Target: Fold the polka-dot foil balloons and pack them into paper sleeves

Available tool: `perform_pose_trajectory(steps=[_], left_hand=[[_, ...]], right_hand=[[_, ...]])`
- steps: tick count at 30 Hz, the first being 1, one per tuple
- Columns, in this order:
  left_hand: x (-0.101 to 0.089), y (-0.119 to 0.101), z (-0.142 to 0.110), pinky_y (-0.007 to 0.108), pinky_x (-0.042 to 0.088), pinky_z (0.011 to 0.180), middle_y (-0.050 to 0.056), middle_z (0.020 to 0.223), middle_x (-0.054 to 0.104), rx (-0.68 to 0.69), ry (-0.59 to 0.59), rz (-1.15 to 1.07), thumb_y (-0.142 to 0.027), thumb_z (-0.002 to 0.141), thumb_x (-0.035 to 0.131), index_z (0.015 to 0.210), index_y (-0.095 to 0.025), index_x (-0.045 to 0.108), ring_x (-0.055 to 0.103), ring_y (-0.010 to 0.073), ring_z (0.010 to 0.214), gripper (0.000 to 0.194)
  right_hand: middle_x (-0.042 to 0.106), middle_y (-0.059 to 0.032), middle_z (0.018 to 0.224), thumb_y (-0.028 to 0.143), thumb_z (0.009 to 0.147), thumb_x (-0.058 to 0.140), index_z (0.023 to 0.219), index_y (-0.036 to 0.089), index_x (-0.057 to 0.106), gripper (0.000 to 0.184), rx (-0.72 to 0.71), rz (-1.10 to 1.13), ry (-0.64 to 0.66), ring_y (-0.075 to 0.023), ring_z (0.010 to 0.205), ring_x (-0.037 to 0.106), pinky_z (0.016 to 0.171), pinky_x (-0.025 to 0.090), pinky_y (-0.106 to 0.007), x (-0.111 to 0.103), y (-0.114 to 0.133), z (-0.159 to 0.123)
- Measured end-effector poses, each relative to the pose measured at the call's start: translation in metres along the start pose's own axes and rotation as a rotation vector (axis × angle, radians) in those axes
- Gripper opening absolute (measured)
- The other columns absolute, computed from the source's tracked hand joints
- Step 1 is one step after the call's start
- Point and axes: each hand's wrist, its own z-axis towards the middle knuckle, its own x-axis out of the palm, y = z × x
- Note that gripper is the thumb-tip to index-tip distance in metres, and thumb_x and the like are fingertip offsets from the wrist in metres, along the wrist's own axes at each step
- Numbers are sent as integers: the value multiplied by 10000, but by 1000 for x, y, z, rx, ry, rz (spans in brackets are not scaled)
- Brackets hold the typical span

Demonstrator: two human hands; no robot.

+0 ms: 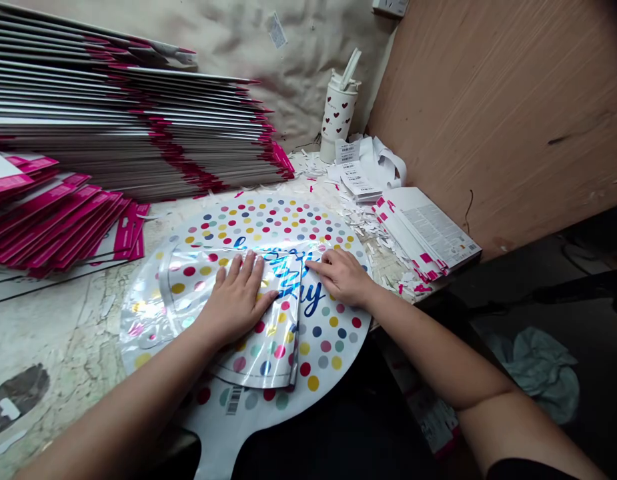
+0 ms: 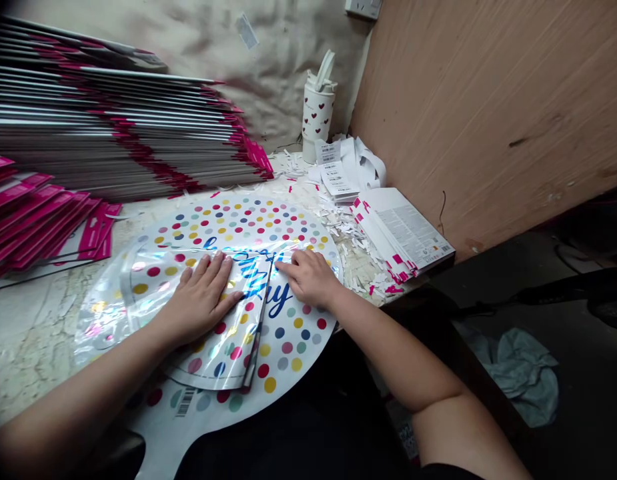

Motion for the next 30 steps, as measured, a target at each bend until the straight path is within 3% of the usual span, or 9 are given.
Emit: perform_pose_trajectory(steps=[5,10,14,18,21,23,25,28,30], left_hand=[[4,3,-2,534,177,1081,130,1509,138,14,-39,6,-579,861,263,1433,-136,191,91,331,1383,727],[4,1,-1,539,178,1078,135,1507,154,12,-54,1,-586,859,254,1433,-141,198,104,335,1381,728],[7,1,-1,538,175,1077,143,1505,164,7,-78,9,-588,860,238,1432,-129,200,112,336,1381,734],[9,1,-2,544,160,1077,150,1505,162,3,-86,18,-589,859,233,1432,-122,199,107,343,1380,740],[8,0,-2,544,154,1077,157,1506,152,-7,-69,17,-589,861,232,1435,-116,179,100,346,1380,745],[5,-1,0,561,160,1065,170,1504,152,-16,-51,10,-580,867,231,1435,-108,173,104,361,1376,741],[0,-1,5,579,144,1059,140,1513,138,62,-54,8,-537,889,226,1438,-160,180,87,360,1379,668],[-6,-3,16,586,105,1062,41,1529,104,332,-51,9,-477,911,245,1412,-327,234,48,329,1390,524],[-5,-4,23,591,117,1057,35,1528,112,422,-30,-2,-500,902,268,1402,-360,242,65,328,1389,519]], right_hand=[[511,-66,948,239,847,472,1228,312,561,399,-129,-61,58,-212,896,447,820,365,-368,0,-1,18],[523,-85,1093,254,876,437,1283,279,511,414,4,-6,2,-226,1026,448,925,350,-398,-2,-8,25],[226,-37,1473,476,889,423,1310,401,435,428,-29,-15,151,-334,1333,163,1033,124,-604,-2,-11,27],[79,-5,1530,501,878,436,1286,433,448,414,-224,33,246,-356,1378,24,1016,3,-658,-6,13,-1],[113,12,1528,514,845,490,1241,442,494,402,-478,124,333,-322,1390,5,1038,9,-629,-13,39,-40],[126,11,1525,536,818,517,1234,417,512,433,-532,191,353,-300,1395,27,1063,27,-592,-18,47,-59],[76,-26,1531,528,783,564,1326,351,428,587,-357,207,297,-305,1395,13,1076,42,-575,-18,46,-63],[-4,-151,1519,493,709,636,1453,176,159,939,105,153,245,-352,1382,-47,1067,45,-604,-7,41,-46],[-12,-188,1509,476,685,647,1459,123,81,1022,252,123,237,-368,1376,-55,1059,48,-622,4,43,-29]])
